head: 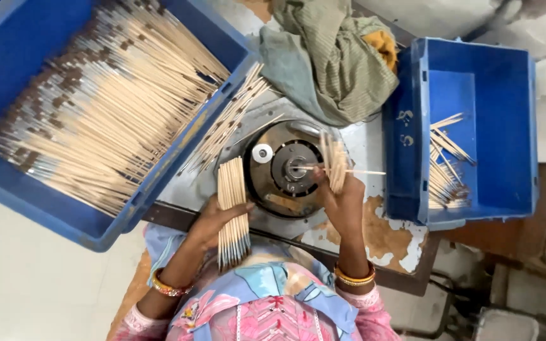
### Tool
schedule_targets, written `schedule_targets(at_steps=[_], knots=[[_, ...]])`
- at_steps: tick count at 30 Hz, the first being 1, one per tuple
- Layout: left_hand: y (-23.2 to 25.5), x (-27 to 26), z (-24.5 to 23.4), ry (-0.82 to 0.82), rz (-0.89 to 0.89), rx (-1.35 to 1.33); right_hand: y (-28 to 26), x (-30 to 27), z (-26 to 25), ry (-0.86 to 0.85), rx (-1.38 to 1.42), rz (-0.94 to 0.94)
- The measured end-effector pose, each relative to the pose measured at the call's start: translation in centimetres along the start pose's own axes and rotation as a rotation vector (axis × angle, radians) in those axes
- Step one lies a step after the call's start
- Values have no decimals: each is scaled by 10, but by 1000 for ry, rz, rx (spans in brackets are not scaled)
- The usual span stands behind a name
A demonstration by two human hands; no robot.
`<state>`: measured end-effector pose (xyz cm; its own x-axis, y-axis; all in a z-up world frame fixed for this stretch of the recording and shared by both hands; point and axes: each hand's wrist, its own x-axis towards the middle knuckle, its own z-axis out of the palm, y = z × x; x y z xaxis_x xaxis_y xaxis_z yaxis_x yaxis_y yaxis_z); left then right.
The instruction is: Feeding raw sticks into a processing machine and sorting sticks between blue bins in a manufacturing setting.
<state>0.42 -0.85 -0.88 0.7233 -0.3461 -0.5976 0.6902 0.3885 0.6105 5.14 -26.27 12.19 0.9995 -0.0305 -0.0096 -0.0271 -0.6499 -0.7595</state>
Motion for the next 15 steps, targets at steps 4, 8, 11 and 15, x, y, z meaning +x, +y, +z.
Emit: schedule_targets(at_steps=[4, 8, 11, 15], knots=[[6, -6, 0, 57, 21, 46, 67, -45, 16, -53, 920, 328], [12, -16, 0, 10, -76, 71, 46, -94, 36, -192, 1109, 519], [1, -9, -10, 75, -95, 82, 71, -104, 3, -275, 980, 469], [3, -8, -6, 85, -52, 79, 104, -70, -118, 19, 537, 189]])
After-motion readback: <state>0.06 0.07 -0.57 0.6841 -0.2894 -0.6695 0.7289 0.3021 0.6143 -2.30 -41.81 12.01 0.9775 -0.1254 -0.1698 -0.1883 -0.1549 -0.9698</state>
